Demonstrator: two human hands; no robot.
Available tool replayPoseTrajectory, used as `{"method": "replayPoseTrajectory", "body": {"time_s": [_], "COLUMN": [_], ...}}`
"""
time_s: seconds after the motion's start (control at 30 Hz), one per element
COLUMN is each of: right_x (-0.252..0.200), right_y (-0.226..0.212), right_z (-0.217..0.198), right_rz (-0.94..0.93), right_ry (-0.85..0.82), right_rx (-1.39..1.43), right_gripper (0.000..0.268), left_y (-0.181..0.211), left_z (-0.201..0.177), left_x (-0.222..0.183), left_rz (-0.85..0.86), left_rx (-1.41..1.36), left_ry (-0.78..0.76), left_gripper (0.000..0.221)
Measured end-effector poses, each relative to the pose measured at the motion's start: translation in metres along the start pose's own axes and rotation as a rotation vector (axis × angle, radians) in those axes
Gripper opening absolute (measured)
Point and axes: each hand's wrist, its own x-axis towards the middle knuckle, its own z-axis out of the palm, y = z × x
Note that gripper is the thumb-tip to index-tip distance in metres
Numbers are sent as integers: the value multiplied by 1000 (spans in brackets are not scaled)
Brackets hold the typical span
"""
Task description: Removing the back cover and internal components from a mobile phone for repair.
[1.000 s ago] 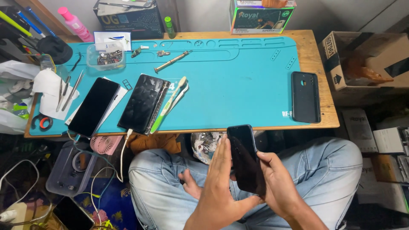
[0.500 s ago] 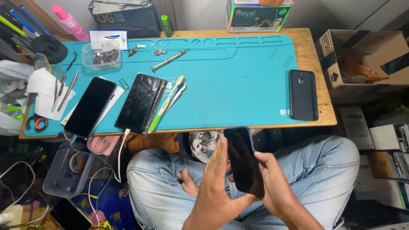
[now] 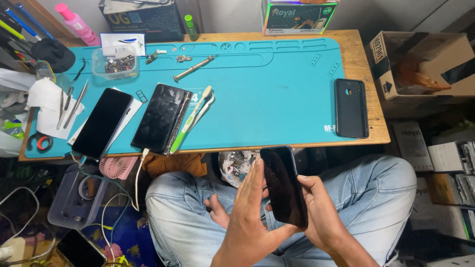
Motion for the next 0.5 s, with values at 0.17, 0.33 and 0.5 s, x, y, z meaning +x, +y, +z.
{"method": "replayPoseTrajectory", "body": {"time_s": [0.17, 0.33, 0.5], "right_x": [0, 2, 5], "right_y": [-1, -3, -5], "right_z": [-4, -7, -16], "right_rz": [20, 40, 110], "right_ry": [-9, -10, -100], "right_rx": [-37, 30, 123], "right_gripper": [72, 71, 70], "left_y": [2, 8, 18], "left_z": [0, -7, -10], "left_x": [0, 0, 1], "left_rz": [5, 18, 54], "left_rx": [6, 20, 139], "left_ry": [1, -52, 50], "left_gripper": [122, 123, 107]}}
